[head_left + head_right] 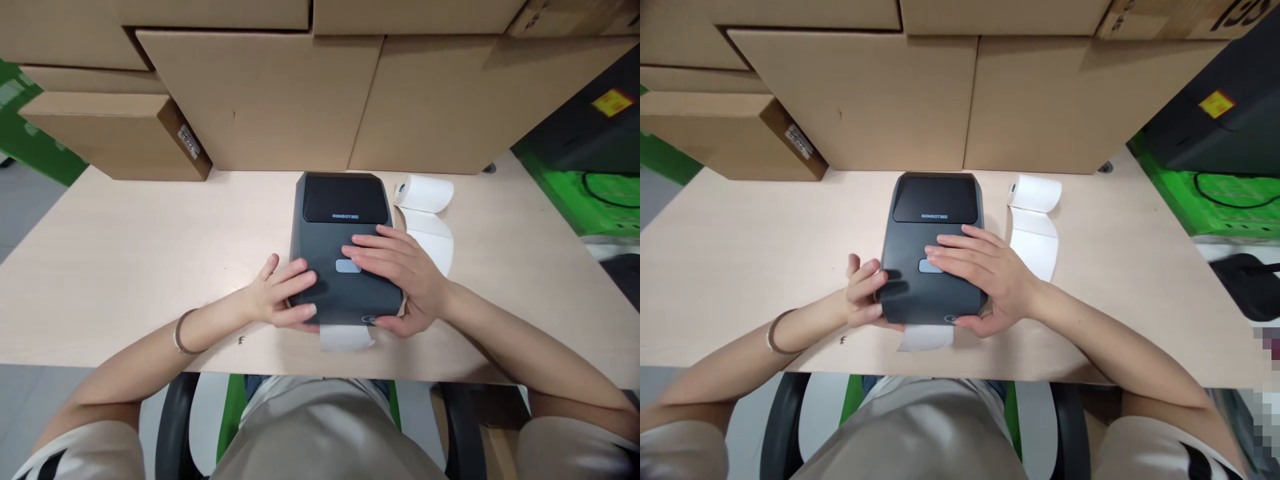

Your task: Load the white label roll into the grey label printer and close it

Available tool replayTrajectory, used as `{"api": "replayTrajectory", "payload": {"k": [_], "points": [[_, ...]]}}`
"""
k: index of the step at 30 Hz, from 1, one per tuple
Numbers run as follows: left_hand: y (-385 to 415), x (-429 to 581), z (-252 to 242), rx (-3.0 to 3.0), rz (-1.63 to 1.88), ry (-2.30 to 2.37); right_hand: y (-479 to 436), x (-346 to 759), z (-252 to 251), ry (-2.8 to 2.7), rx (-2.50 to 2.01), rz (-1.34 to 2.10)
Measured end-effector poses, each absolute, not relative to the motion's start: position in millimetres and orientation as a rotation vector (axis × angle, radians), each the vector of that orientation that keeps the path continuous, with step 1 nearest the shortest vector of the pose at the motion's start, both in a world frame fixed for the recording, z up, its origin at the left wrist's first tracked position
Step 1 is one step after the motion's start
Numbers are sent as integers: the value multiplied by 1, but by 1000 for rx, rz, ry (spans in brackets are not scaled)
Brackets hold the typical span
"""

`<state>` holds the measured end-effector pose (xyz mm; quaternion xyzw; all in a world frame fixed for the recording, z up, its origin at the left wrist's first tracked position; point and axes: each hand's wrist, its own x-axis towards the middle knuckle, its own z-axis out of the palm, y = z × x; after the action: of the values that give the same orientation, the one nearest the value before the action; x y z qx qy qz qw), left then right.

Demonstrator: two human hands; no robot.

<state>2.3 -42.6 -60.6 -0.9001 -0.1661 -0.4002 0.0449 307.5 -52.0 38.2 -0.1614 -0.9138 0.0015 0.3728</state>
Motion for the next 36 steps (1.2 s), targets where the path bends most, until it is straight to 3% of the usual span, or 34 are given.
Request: {"api": "replayTrajectory", "payload": {"k": [7, 36], "points": [[-39, 17, -7, -2575, -1335, -212, -56, 306, 30, -2323, -419, 25], [-36, 17, -15, -2432, -1311, -220, -57, 300, 33, -2271, -495, -33]]}}
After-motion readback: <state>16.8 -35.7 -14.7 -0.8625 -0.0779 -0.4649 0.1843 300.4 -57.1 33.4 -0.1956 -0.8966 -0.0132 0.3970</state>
